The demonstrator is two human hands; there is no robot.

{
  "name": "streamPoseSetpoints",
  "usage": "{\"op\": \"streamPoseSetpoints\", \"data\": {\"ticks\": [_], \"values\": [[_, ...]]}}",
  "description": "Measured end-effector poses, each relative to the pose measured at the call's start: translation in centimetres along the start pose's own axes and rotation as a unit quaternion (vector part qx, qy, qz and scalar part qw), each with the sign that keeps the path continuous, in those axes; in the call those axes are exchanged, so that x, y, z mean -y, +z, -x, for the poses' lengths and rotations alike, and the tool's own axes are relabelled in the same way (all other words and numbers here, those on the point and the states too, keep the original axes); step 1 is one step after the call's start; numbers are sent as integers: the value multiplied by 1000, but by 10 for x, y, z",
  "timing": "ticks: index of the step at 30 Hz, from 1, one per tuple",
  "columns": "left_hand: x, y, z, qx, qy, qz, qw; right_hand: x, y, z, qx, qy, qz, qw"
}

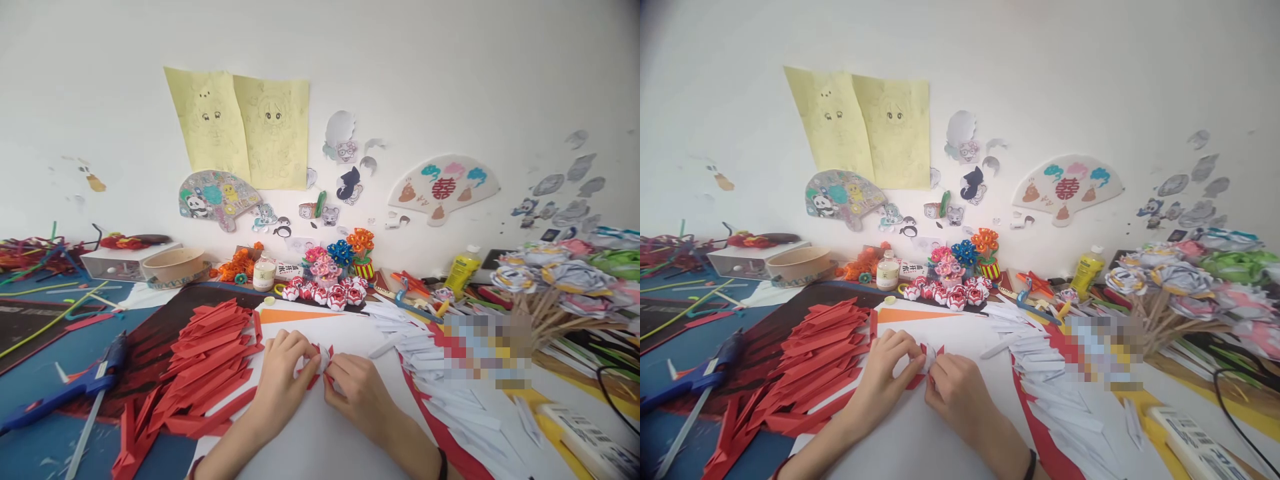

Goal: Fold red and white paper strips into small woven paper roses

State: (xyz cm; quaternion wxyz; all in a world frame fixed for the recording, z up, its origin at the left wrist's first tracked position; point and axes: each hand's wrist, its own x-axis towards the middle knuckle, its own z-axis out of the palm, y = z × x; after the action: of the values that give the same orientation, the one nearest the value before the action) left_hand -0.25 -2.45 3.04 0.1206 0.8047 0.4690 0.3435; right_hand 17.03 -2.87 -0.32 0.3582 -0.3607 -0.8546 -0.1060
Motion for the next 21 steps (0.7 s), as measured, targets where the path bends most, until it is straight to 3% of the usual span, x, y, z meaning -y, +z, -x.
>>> {"op": "streamPoseSetpoints", "data": {"ticks": [10,21], "values": [[5,-1,-4,-1,11,-11,1000,1,-2,1,7,4,-34,999],[7,-4,-6,-9,-10,49,999,3,-2,-1,11,20,-57,998]]}}
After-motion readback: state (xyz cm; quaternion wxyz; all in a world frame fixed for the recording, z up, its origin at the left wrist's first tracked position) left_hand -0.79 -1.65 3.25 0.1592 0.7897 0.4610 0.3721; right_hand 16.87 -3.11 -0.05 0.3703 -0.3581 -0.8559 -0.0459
